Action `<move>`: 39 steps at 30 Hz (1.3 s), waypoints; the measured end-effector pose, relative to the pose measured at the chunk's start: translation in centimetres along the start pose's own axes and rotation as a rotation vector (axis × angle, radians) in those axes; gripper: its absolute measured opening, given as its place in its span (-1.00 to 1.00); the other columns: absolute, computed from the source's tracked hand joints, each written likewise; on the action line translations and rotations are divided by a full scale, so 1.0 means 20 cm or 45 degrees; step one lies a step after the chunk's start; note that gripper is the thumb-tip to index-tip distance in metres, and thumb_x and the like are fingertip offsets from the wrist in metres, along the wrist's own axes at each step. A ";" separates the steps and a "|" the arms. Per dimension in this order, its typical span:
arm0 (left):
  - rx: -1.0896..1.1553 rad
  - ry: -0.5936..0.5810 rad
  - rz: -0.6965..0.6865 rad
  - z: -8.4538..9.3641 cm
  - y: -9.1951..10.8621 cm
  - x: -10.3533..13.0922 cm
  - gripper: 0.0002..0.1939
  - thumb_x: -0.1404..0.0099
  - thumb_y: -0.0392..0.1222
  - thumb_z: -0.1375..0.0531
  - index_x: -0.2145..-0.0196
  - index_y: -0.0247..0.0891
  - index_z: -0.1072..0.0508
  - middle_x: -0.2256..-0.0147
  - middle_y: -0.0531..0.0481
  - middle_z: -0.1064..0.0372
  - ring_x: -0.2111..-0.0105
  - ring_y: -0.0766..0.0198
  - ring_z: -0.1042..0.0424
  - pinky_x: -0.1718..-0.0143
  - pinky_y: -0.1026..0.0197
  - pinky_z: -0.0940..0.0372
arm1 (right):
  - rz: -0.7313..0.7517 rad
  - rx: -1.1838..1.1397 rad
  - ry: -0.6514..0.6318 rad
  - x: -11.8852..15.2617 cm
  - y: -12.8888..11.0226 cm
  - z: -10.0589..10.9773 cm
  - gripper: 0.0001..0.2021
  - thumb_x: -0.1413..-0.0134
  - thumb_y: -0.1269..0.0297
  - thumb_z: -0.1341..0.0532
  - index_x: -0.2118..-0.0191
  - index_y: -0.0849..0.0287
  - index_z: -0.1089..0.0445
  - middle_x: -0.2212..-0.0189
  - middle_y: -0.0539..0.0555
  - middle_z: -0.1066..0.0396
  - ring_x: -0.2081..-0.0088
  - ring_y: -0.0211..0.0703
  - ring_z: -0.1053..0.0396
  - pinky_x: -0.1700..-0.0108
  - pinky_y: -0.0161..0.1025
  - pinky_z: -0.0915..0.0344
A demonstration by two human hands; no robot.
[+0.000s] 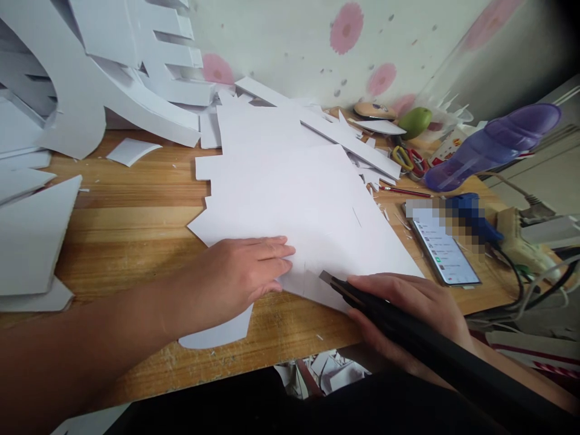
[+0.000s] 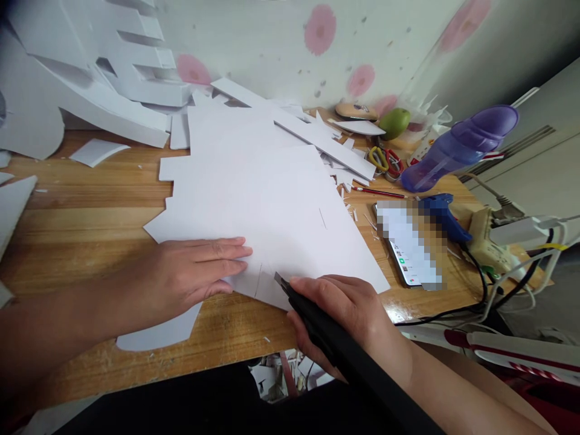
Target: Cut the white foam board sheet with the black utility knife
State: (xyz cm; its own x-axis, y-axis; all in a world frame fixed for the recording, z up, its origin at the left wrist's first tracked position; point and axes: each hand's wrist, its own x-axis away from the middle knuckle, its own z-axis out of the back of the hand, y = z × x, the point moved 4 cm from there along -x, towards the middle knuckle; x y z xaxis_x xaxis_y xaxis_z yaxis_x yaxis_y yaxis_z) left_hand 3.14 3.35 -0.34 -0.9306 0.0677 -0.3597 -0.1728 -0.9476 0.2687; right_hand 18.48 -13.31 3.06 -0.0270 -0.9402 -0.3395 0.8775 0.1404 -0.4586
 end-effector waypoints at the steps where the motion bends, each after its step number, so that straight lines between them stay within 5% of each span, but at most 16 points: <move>1: -0.001 -0.002 0.003 0.00 0.00 0.00 -0.80 -0.39 -0.25 -0.14 0.08 -0.32 -0.49 -0.05 -0.12 -0.46 -0.11 0.13 -0.40 -0.15 0.08 -0.34 | 0.005 0.009 0.000 0.00 0.00 0.00 -0.74 -0.13 0.40 -0.23 0.05 0.18 -0.30 0.39 0.08 -0.56 0.48 -0.19 -0.52 0.50 -0.31 -0.38; 15: 0.002 0.000 0.006 0.00 -0.01 0.00 -0.78 -0.39 -0.26 -0.15 0.05 -0.32 -0.48 -0.04 -0.11 -0.46 -0.11 0.12 -0.40 -0.10 0.07 -0.39 | -0.010 0.041 -0.070 0.06 -0.02 0.04 -0.64 -0.10 0.39 -0.22 -0.02 0.03 -0.24 0.38 0.02 -0.56 0.43 -0.09 -0.55 0.46 -0.23 -0.46; 25: 0.027 -0.010 0.022 -0.01 -0.02 0.01 -0.77 -0.35 -0.29 -0.19 0.04 -0.28 -0.48 -0.06 -0.09 -0.45 -0.12 0.15 -0.38 -0.12 0.10 -0.38 | -0.030 0.058 -0.110 0.08 -0.04 0.07 -0.68 -0.07 0.40 -0.25 0.02 0.12 -0.33 0.36 0.07 -0.57 0.41 -0.08 -0.56 0.43 -0.25 -0.49; 29: 0.002 -0.008 0.013 0.00 -0.02 0.01 -0.78 -0.37 -0.28 -0.17 0.04 -0.30 -0.48 -0.06 -0.10 -0.45 -0.12 0.15 -0.38 -0.13 0.09 -0.37 | 0.007 0.074 -0.042 0.08 -0.07 0.11 -0.71 -0.03 0.40 -0.25 0.08 0.07 -0.37 0.38 0.07 -0.57 0.42 -0.06 -0.57 0.46 -0.25 -0.50; 35: -0.081 -0.017 -0.112 0.02 0.02 -0.01 -0.77 -0.39 -0.32 -0.13 0.03 -0.37 -0.46 -0.05 -0.16 -0.45 -0.13 0.14 -0.36 -0.23 0.07 -0.26 | -0.222 0.060 0.279 0.08 -0.02 0.17 -0.82 -0.09 0.20 -0.25 0.15 0.01 -0.43 0.42 0.05 -0.57 0.48 -0.06 -0.54 0.50 -0.23 -0.50; 39: -0.102 -0.022 -0.124 0.03 0.03 -0.02 -0.76 -0.41 -0.33 -0.09 0.03 -0.40 -0.46 -0.03 -0.19 -0.46 -0.13 0.12 -0.37 -0.23 0.08 -0.26 | -0.253 0.019 0.227 -0.03 0.02 0.08 -0.80 -0.08 0.26 -0.26 0.14 0.03 -0.40 0.41 0.00 -0.58 0.49 -0.14 -0.54 0.47 -0.29 -0.49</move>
State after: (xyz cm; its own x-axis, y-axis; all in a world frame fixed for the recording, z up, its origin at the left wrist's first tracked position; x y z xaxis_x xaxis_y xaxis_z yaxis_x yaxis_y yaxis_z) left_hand 3.27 2.89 0.50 -0.9161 0.1656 -0.3652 -0.2373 -0.9581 0.1607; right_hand 19.68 -13.22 4.34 -0.2827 -0.8790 -0.3840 0.8534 -0.0477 -0.5191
